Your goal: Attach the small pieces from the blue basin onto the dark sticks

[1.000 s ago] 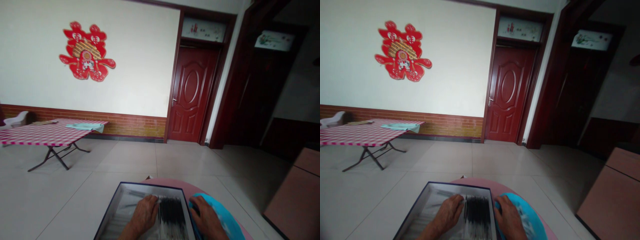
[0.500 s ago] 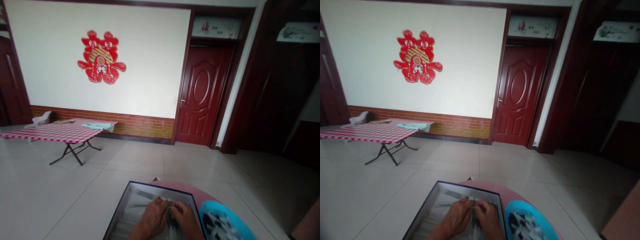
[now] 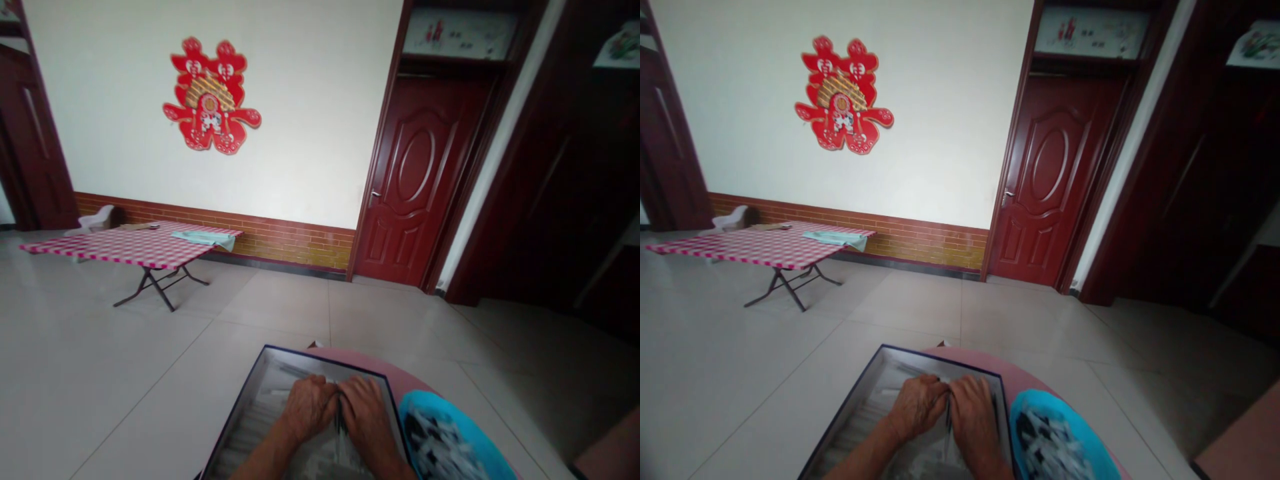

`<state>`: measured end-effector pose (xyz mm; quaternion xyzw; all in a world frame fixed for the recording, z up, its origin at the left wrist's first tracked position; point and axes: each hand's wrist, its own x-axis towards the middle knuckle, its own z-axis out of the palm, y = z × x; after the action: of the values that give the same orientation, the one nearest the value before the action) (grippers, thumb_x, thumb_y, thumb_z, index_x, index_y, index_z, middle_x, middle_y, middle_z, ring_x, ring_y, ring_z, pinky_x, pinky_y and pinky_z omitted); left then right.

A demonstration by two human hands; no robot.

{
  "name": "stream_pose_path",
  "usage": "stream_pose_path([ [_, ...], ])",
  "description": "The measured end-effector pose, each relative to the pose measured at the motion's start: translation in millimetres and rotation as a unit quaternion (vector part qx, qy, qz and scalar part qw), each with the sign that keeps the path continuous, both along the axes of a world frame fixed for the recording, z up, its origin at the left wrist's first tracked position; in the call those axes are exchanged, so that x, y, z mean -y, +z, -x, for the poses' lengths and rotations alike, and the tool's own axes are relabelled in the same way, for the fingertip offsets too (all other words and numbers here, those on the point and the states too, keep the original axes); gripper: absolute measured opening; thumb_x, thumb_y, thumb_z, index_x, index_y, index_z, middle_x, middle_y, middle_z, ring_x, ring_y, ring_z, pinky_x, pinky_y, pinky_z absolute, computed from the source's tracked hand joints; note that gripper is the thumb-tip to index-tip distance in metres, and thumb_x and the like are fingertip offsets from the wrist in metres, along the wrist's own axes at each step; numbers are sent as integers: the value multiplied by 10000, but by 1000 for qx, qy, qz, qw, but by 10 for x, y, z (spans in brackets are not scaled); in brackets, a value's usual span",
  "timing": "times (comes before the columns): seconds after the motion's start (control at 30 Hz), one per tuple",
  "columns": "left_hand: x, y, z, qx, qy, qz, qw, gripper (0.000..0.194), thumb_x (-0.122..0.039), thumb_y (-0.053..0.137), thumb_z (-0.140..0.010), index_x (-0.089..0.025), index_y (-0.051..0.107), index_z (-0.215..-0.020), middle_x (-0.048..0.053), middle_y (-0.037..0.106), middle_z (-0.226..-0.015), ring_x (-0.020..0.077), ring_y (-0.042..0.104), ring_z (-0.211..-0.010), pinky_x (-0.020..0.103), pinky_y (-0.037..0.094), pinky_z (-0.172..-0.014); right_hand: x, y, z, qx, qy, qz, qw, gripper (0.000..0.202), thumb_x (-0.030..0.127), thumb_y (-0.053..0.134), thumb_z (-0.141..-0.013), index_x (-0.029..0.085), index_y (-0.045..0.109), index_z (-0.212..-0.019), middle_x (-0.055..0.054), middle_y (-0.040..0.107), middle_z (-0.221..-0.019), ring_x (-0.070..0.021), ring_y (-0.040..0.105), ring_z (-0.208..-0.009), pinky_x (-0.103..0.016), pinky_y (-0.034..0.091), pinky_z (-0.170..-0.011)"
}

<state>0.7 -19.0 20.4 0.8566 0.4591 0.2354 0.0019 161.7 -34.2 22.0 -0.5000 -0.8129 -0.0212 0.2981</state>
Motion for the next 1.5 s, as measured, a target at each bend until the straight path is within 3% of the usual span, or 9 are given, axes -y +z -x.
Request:
stream_pose_path([
  [0.13,-34,-4,74,14,-13,8,1000,197,-293,441,-847,-208,611,-800,44,614,-726,181,595,-705,270,441,-653,-4,66,-58,75,12,68,995,243,167,359,-868,205,598,-840,-42,623,-823,-180,556,-833,-296,393,-790],
  [0.33,-199,-150,209,83,54,13,995,232,-214,400,-844,-163,595,-957,98,616,-828,212,595,-777,323,457,-708,-117,160,-267,86,-89,98,987,196,160,402,-814,182,596,-805,-73,613,-859,-183,563,-827,-266,395,-731],
  [0.63,-291,-205,227,223,84,41,970,349,-261,344,-874,-150,545,-1136,117,664,-872,240,618,-810,367,441,-756,-273,-35,110,93,-160,166,969,191,101,438,-721,163,617,-747,-117,694,-763,-228,647,-772,-278,391,-633],
  [0.87,-413,-219,178,387,52,152,908,364,-321,341,-852,-153,585,-1064,-8,590,-549,139,563,-473,233,436,-499,-240,-112,178,86,-161,156,971,168,168,426,-782,177,593,-763,-106,684,-763,-214,644,-748,-277,396,-626],
  [1.03,-427,-226,92,477,5,246,844,427,-434,388,-804,-127,596,-1016,-31,542,-516,108,502,-378,198,363,-374,-235,-50,283,-82,-61,144,984,266,273,344,-837,199,581,-741,-61,661,-736,-192,611,-721,-284,411,-665],
  [1.1,-415,-194,88,503,-4,268,822,442,-467,427,-776,-128,594,-1004,-34,539,-522,104,500,-383,192,346,-368,-234,-28,356,-187,-34,207,960,327,363,326,-840,201,579,-712,-46,651,-684,-190,598,-652,-283,420,-595],
  [1.23,-391,-146,94,540,-16,283,793,425,-496,492,-734,-130,611,-917,-47,509,-486,90,451,-378,189,316,-367,-219,-68,483,-371,14,361,855,379,516,428,-768,183,596,-835,-30,636,-667,-173,582,-571,-243,383,-438],
  [1.37,-399,-143,95,565,-15,283,775,416,-486,521,-713,-132,599,-918,-31,553,-530,95,461,-408,194,327,-383,-192,-165,509,-450,46,432,781,499,533,615,-628,170,576,-966,17,592,-563,-133,537,-482,-219,370,-426],
  [1.5,-427,-121,132,610,26,257,749,495,-543,542,-691,-135,596,-965,-22,565,-553,100,479,-450,187,326,-396,-168,-223,452,-479,57,477,734,442,551,591,-645,168,586,-866,-12,628,-643,-124,568,-528,-192,347,-421],
])
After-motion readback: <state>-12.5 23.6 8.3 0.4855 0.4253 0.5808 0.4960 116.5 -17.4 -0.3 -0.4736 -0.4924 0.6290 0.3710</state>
